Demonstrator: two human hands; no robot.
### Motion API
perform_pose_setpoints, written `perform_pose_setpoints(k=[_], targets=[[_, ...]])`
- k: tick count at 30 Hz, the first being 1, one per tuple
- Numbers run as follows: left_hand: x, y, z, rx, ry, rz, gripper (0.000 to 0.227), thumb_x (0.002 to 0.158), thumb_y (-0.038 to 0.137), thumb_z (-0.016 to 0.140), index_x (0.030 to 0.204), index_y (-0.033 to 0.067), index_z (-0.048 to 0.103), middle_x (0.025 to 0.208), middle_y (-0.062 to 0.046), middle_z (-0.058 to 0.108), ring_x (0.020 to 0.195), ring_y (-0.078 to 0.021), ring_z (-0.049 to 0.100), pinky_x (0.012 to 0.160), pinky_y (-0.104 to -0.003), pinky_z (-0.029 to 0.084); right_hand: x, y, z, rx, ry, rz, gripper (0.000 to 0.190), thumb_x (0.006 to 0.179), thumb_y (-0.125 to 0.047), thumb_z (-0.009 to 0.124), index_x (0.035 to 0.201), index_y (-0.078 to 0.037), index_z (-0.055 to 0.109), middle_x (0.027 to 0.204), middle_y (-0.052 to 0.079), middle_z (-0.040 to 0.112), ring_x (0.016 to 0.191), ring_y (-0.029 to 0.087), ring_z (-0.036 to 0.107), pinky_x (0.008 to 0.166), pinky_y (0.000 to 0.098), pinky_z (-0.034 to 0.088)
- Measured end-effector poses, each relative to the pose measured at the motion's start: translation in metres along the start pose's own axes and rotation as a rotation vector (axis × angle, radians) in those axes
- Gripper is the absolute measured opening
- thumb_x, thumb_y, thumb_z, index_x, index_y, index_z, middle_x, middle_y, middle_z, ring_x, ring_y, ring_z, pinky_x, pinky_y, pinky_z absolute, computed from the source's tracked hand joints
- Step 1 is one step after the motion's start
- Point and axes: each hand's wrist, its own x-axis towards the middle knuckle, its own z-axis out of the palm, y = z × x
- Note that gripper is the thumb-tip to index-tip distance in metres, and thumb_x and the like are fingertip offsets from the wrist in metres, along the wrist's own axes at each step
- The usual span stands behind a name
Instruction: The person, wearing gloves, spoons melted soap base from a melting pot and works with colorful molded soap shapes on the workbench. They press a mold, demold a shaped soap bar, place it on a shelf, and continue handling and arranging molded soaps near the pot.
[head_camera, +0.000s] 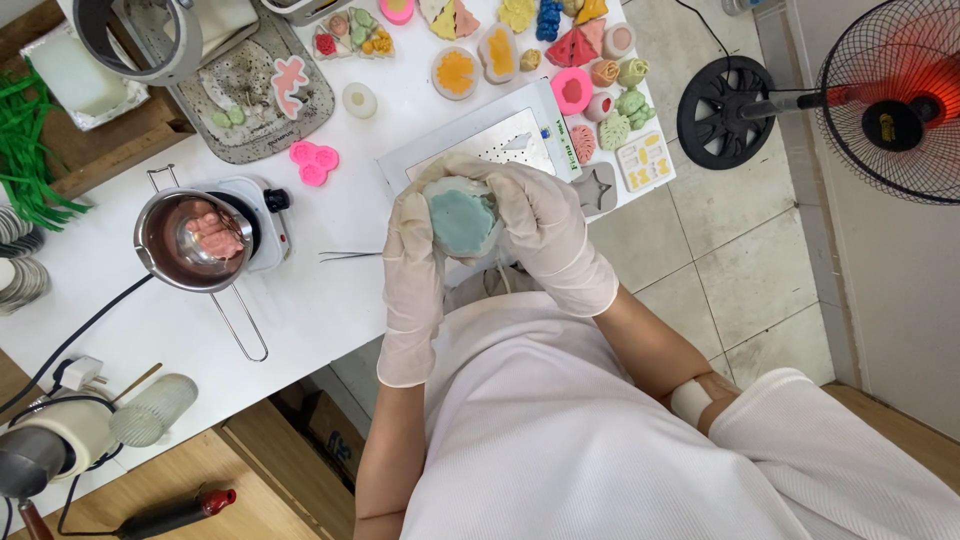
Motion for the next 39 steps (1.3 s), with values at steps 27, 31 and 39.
perform_pose_setpoints(k=[27,31,39], targets=[[0.011,-0.009,-0.004,-0.062,0.280,-0.118,0.038,0.102,0.031,0.064,0.128,0.0041,0.067,0.113,-0.003,0.067,0.100,-0.0105,0.064,0.088,-0.029,0.058,0.013,0.010,0.003,-0.022,-0.094,-0.002,0.033,0.096,-0.006,0.072,0.129,-0.011,0.074,0.097,0.005,0.071,0.083,0.013,0.061,0.074,0.0252,0.053],[0.013,-0.010,-0.003,-0.002,0.324,-0.073,0.033,0.103,0.029,0.064,0.123,0.0036,0.071,0.109,-0.002,0.069,0.098,-0.0092,0.062,0.089,-0.026,0.053,0.018,-0.002,-0.003,-0.243,-0.103,-0.273,0.033,0.099,-0.015,0.075,0.132,-0.010,0.067,0.113,0.010,0.073,0.090,0.022,0.070,0.077,0.0304,0.058],[0.015,-0.002,0.004,0.089,0.348,-0.009,0.028,0.104,0.026,0.062,0.114,0.0029,0.073,0.104,0.001,0.071,0.095,-0.0070,0.060,0.089,-0.023,0.051,0.018,0.011,0.000,-0.524,-0.101,-0.355,0.028,0.101,-0.020,0.073,0.127,-0.010,0.070,0.100,0.007,0.071,0.083,0.026,0.069,0.070,0.0363,0.056]])
